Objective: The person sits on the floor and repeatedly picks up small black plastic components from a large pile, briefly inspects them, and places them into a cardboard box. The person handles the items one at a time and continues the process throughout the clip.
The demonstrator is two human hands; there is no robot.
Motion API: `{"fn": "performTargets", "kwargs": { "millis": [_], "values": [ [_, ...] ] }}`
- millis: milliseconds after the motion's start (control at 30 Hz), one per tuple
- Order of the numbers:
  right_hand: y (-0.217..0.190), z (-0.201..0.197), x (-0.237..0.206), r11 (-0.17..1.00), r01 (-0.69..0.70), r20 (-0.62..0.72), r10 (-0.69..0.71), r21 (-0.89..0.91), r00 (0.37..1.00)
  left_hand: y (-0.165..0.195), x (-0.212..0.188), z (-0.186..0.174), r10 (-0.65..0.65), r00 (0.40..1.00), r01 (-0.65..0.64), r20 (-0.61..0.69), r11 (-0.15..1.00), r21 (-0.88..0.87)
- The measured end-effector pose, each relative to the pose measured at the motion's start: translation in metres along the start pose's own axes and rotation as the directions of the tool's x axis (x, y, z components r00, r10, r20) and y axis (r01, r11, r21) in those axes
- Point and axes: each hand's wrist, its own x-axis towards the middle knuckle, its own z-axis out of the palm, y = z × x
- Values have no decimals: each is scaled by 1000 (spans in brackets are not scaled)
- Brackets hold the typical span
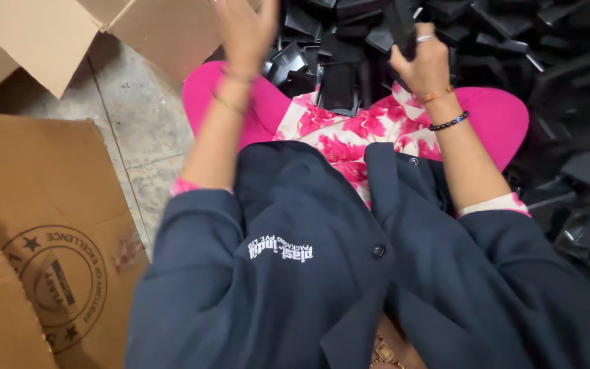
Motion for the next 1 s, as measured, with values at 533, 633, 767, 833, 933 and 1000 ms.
{"fn": "performTargets", "kwargs": {
  "millis": [533, 633, 767, 833, 933, 1000],
  "values": [
    [-94, -1, -46, 396, -308, 75, 506, 865, 859, 93, -107, 86, -88, 528, 700, 845, -519, -491],
    [-88, 10, -48, 254, -321, 149, 525, 912, 838, 85, -122, 75, -53, 514, 717, 856, -521, -463],
    [-94, 22, -58, 885, -324, 81, 315, 335, 946, 76, -128, 64, -13, 568, 701, 823, -518, -491],
    [-99, 19, -61, 919, -216, 83, 200, 331, 976, 75, -129, 60, 4, 571, 701, 821, -522, -485],
    [-105, 12, -58, 961, -24, 80, 2, 277, 997, 78, -131, 55, 4, 536, 737, 844, -490, -465],
    [-108, 10, -54, 973, -21, 100, -2, 231, 995, 80, -132, 53, -10, 553, 759, 833, -406, -508]
  ]
}}
